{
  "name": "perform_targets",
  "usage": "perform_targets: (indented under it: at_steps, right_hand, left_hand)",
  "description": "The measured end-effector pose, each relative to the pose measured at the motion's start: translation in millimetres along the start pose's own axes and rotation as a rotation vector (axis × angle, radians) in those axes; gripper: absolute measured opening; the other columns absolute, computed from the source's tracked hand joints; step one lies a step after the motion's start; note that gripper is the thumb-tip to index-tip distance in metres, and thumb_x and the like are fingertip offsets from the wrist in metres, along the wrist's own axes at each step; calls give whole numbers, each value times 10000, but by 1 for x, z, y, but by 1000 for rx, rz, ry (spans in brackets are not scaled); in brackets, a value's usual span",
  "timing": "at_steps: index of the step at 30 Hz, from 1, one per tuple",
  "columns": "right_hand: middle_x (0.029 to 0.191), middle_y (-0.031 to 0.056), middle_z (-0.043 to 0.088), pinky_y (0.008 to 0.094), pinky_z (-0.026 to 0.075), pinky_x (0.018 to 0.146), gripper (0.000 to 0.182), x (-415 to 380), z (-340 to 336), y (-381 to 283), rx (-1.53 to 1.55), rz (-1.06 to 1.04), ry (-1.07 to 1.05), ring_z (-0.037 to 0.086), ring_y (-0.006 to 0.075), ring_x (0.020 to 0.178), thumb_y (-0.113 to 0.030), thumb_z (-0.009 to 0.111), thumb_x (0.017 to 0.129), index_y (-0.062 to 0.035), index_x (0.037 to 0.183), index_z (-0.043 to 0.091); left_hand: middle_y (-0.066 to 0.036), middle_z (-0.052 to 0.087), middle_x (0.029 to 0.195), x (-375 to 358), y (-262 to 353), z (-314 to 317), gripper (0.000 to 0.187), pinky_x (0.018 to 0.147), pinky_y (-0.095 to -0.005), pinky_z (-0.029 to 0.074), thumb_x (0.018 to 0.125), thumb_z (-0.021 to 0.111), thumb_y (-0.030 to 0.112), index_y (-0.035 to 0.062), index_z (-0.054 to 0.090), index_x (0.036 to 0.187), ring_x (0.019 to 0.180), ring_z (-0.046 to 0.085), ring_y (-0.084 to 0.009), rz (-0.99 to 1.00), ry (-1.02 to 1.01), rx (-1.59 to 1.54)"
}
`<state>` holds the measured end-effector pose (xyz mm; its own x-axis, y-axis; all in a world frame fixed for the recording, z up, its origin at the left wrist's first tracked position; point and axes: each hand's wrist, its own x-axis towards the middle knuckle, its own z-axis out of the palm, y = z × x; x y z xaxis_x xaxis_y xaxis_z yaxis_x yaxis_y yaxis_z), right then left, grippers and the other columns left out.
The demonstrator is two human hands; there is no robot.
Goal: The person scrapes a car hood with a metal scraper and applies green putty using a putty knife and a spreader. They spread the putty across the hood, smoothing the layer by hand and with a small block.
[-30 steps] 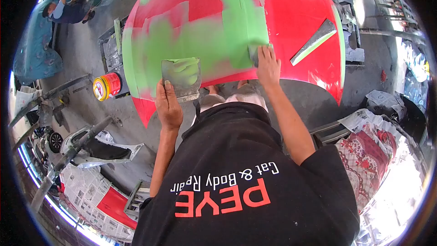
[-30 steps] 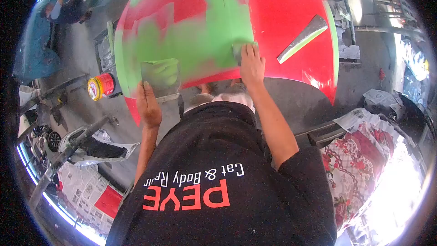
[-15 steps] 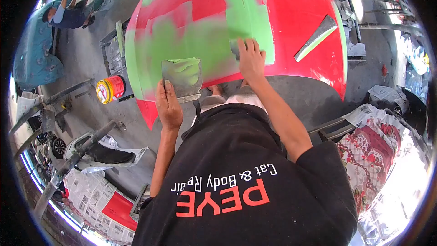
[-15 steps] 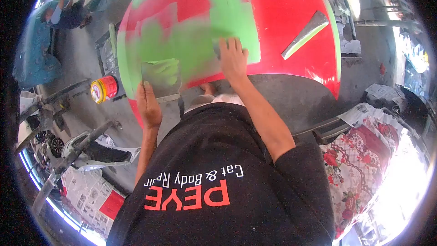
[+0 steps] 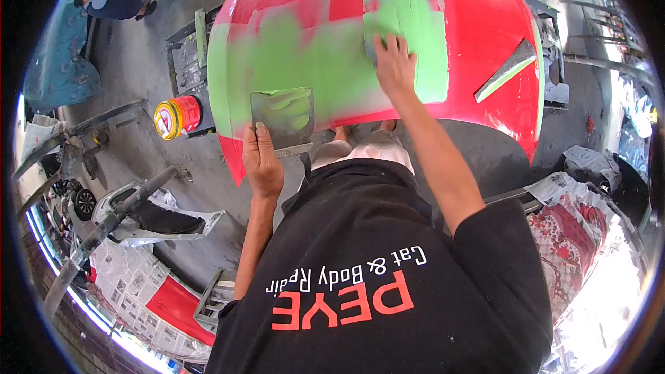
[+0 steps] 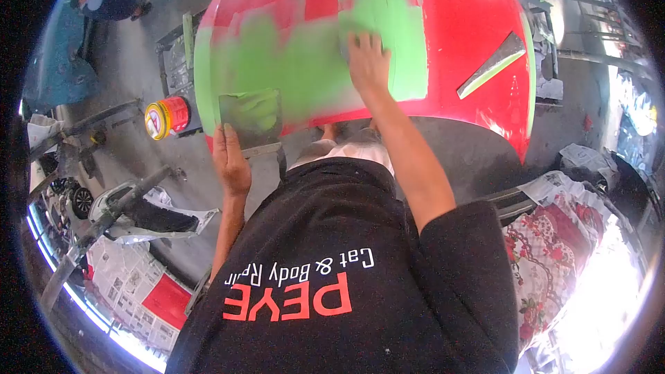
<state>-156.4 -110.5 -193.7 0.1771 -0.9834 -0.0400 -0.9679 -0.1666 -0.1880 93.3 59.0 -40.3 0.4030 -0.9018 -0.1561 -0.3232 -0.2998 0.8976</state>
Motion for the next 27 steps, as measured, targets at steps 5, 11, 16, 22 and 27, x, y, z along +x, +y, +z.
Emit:
perform_targets:
  at_steps: [5, 11, 16, 22, 27]
  right_hand:
    - [1464, 131, 441, 540, 453, 989, 723, -118, 14, 3, 18, -41, -77, 410, 347, 1383, -42, 645, 827, -168, 1509, 443]
    - [1441, 143, 474, 529, 435, 1041, 700, -144, -26, -2, 163, 24, -191, 435, 373, 1351, -120, 739, 772, -115, 1442, 532]
    - [1427, 157, 548, 413, 475, 1011, 592, -103, -121, -19, 879, -57, -29, 538, 313, 1278, -79, 619, 813, -66, 1404, 591]
    - [1347, 148, 645, 340, 409, 1098, 593, -90, -179, -30, 1721, -1, -438, 594, 216, 1220, -48, 443, 794, 48, 1357, 602]
    - [1159, 127, 687, 278, 536, 627, 571, -89, -155, -9, 1556, 48, -465, 610, 106, 814, -93, 442, 834, 28, 1363, 619]
  left_hand:
    - [-80, 618, 1161, 11, -3, 1, 352, 950, -287, 428, 1107, 434, 197, -62, 559, 1310, 1047, 534, -151, -8, -32, -14]
    - [30, 587, 1027, 20, 25, 15, 267, 821, -217, 417, 1113, 446, 208, 10, 578, 1236, 924, 487, -56, -19, -156, -317]
    - [-14, 627, 1193, 22, 32, 25, 327, 979, -251, 427, 1110, 457, 220, -4, 559, 1325, 1083, 529, -83, -259, -352, -520]
    - [-22, 616, 1203, 19, 50, 31, 337, 995, -247, 415, 1106, 466, 207, -19, 546, 1344, 1101, 526, -96, -107, -454, -461]
    - [-14, 613, 1181, 20, 70, 22, 328, 977, -244, 417, 1106, 462, 184, -32, 540, 1340, 1083, 523, -98, 65, -380, -322]
